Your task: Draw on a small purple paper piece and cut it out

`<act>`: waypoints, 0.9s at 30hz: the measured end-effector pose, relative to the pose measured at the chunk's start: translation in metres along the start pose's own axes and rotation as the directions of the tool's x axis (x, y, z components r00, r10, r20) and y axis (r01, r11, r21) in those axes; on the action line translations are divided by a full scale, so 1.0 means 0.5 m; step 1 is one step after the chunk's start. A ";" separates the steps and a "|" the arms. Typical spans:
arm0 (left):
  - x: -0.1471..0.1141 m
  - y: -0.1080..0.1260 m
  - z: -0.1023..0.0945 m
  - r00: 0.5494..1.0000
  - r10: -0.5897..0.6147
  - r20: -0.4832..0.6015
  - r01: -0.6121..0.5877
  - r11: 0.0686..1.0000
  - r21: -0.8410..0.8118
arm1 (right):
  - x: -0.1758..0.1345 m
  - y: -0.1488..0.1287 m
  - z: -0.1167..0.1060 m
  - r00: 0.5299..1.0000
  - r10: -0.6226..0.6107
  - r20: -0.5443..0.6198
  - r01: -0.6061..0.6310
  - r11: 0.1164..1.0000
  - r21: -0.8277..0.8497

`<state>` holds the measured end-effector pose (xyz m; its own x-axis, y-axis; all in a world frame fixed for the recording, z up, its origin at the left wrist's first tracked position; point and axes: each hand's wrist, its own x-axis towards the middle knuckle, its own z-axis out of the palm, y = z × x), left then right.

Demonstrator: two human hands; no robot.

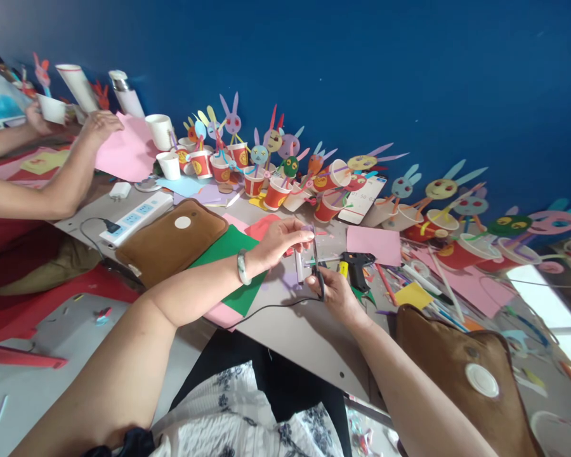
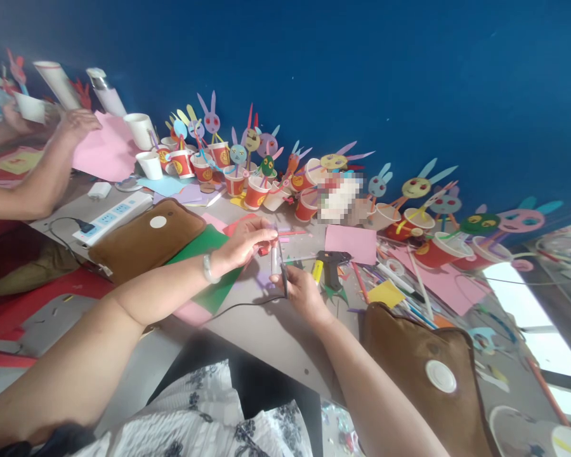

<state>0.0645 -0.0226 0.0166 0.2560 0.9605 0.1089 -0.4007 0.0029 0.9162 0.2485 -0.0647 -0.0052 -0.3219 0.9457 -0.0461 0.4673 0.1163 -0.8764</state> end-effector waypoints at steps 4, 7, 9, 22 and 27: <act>0.002 0.001 -0.002 1.000 -0.002 -0.013 0.002 1.000 -0.001 | -0.001 -0.001 0.000 1.000 -0.007 -0.009 0.007 1.000 -0.001; 0.002 0.003 -0.003 1.000 -0.007 -0.021 0.007 1.000 0.001 | -0.002 -0.004 -0.001 1.000 -0.002 -0.009 0.002 1.000 -0.002; 0.002 0.004 -0.002 1.000 -0.006 -0.024 0.006 1.000 0.005 | -0.002 -0.007 -0.001 1.000 0.003 -0.008 -0.003 1.000 -0.006; -0.004 0.017 0.005 0.999 0.003 -0.047 -0.004 1.000 -0.013 | -0.004 -0.005 -0.001 1.000 -0.013 -0.007 0.013 1.000 -0.014; -0.005 0.018 0.005 0.999 -0.005 -0.051 0.004 1.000 -0.017 | -0.005 -0.005 0.000 1.000 -0.008 -0.005 0.008 1.000 -0.004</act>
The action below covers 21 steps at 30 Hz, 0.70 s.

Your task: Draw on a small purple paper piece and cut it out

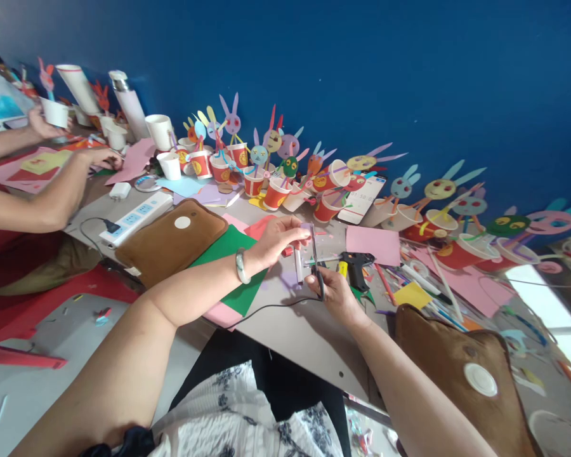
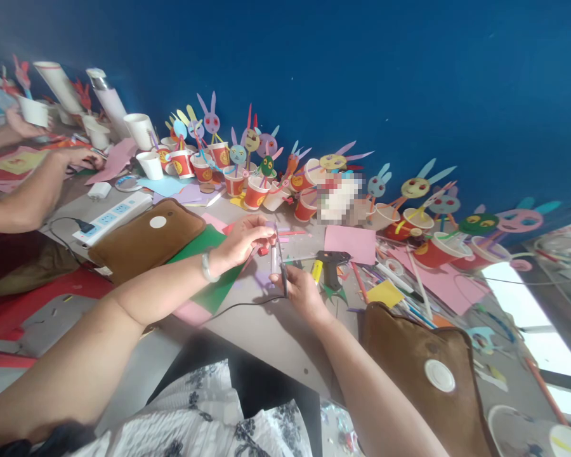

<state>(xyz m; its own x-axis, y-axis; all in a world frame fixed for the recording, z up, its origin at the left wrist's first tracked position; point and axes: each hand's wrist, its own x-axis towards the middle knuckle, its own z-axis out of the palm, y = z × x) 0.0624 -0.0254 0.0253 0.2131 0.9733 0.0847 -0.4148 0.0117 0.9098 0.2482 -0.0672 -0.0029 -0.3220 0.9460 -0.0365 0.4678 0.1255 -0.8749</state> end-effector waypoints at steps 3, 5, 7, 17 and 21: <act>0.001 0.002 0.000 1.000 0.004 -0.008 -0.004 1.000 0.005 | -0.001 0.001 0.000 1.000 0.009 0.006 -0.010 1.000 0.020; 0.000 0.004 0.001 1.000 0.011 -0.010 -0.011 1.000 0.007 | -0.001 0.001 0.001 1.000 0.019 0.011 -0.019 0.999 0.027; -0.001 0.006 0.002 1.000 0.012 -0.007 -0.012 1.000 0.008 | 0.000 0.001 0.001 1.000 0.020 0.009 -0.020 0.999 0.027; 0.000 0.008 0.001 1.000 0.030 0.002 -0.030 0.999 0.018 | -0.001 -0.006 0.000 1.000 0.006 0.003 -0.006 1.000 0.003; 0.000 0.008 0.001 0.999 0.031 0.004 -0.032 0.999 0.015 | -0.001 -0.006 -0.001 1.000 0.009 0.000 -0.009 1.000 0.007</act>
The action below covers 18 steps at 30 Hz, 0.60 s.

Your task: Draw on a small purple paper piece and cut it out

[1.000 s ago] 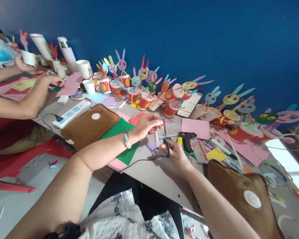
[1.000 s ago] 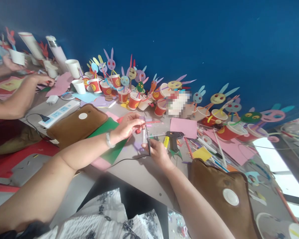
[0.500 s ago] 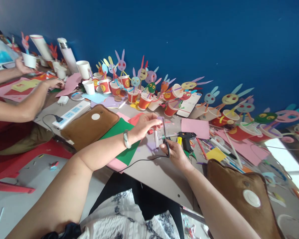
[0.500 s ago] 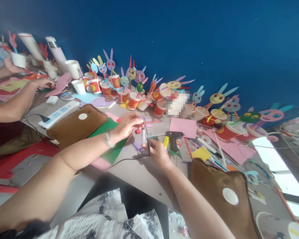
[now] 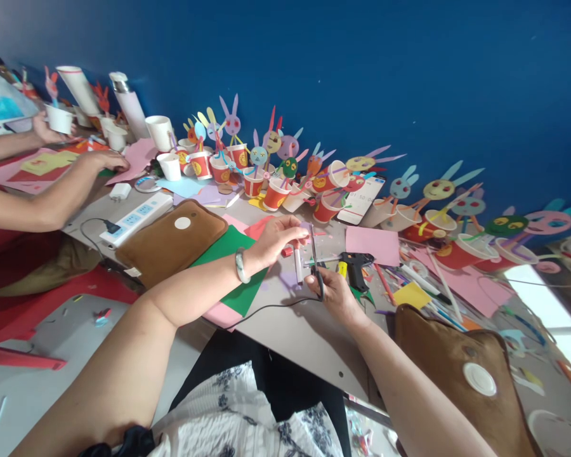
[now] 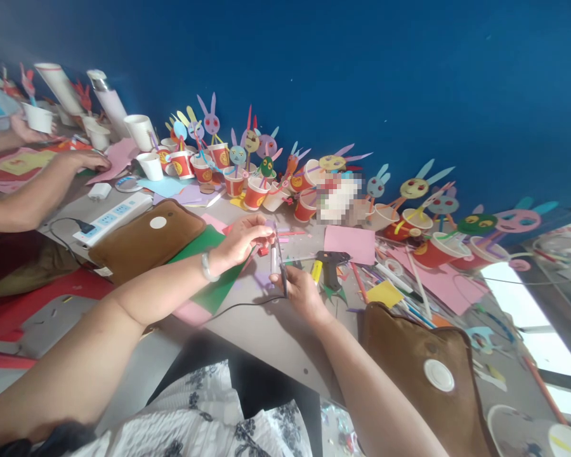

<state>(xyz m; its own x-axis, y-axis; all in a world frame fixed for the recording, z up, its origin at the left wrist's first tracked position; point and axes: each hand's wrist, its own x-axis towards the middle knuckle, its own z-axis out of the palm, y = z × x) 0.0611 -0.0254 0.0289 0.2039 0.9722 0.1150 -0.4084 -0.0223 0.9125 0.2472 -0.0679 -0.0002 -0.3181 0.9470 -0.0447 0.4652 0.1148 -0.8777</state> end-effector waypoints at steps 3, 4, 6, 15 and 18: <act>0.000 0.001 -0.001 1.000 0.002 0.003 -0.002 1.000 0.002 | 0.001 0.002 0.000 1.000 0.001 0.000 -0.001 1.000 -0.002; 0.000 0.001 -0.001 1.000 0.002 0.003 -0.002 1.000 0.002 | 0.001 0.004 0.000 1.000 0.001 0.000 -0.001 1.000 -0.003; 0.000 0.002 -0.001 1.000 0.004 0.001 -0.004 1.000 -0.001 | 0.001 0.007 0.001 1.000 0.002 0.000 -0.002 1.000 -0.004; 0.000 0.005 -0.001 1.000 0.004 0.004 -0.004 1.000 0.000 | 0.001 0.005 -0.001 1.000 0.016 0.010 -0.016 1.000 -0.016; 0.000 0.006 0.000 1.000 0.006 -0.002 -0.006 1.000 -0.009 | 0.000 0.001 -0.002 1.000 0.029 0.003 -0.029 0.999 -0.021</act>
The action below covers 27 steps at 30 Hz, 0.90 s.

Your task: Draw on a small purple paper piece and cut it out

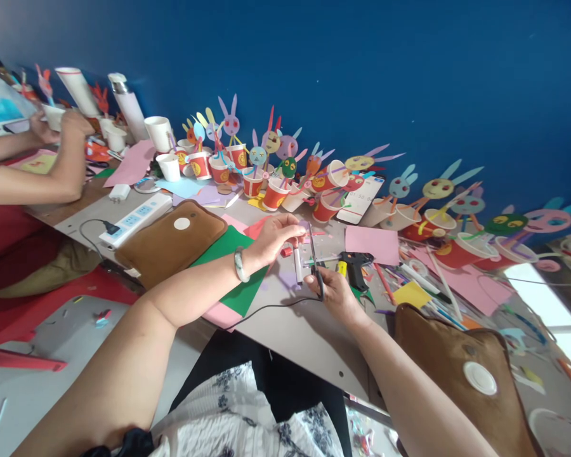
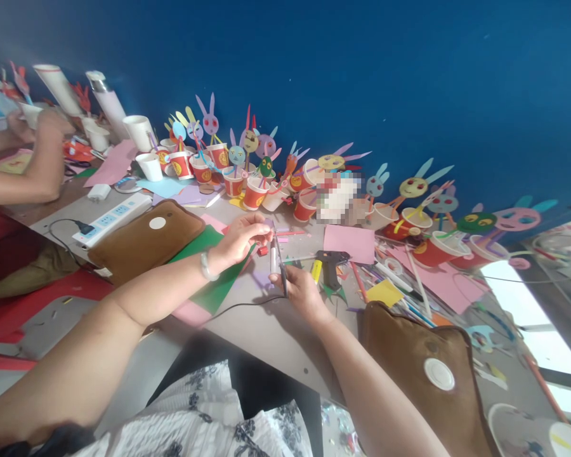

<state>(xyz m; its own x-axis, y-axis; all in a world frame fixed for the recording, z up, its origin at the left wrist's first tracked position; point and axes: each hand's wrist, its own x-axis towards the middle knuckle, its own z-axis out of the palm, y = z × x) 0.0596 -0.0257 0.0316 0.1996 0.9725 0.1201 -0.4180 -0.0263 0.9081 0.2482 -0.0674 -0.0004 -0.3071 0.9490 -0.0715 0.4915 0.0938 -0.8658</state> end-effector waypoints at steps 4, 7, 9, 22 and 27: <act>0.001 0.000 0.001 1.000 -0.009 -0.018 0.008 1.000 -0.003 | 0.000 0.000 0.000 1.000 0.011 -0.003 -0.011 1.000 0.000; 0.002 -0.001 0.000 1.000 0.001 -0.013 -0.001 1.000 -0.003 | 0.000 0.001 0.001 1.000 0.006 -0.009 -0.006 1.000 -0.004; 0.003 -0.002 -0.002 1.000 0.013 -0.007 -0.013 1.000 -0.007 | 0.001 0.000 0.001 1.000 0.006 -0.010 -0.006 1.000 -0.006; 0.009 -0.007 -0.006 0.998 0.054 -0.010 -0.054 0.998 -0.020 | 0.001 0.000 0.001 1.000 0.002 -0.023 -0.001 1.000 0.019; 0.010 -0.009 -0.006 0.999 0.041 -0.015 -0.041 0.999 -0.019 | -0.001 0.001 0.002 0.999 -0.012 -0.035 0.012 1.000 0.023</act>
<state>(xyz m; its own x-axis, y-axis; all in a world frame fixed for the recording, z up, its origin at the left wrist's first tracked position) 0.0598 -0.0201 0.0268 0.1692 0.9740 0.1508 -0.4424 -0.0617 0.8947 0.2475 -0.0680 -0.0014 -0.2842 0.9577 -0.0442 0.4684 0.0985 -0.8780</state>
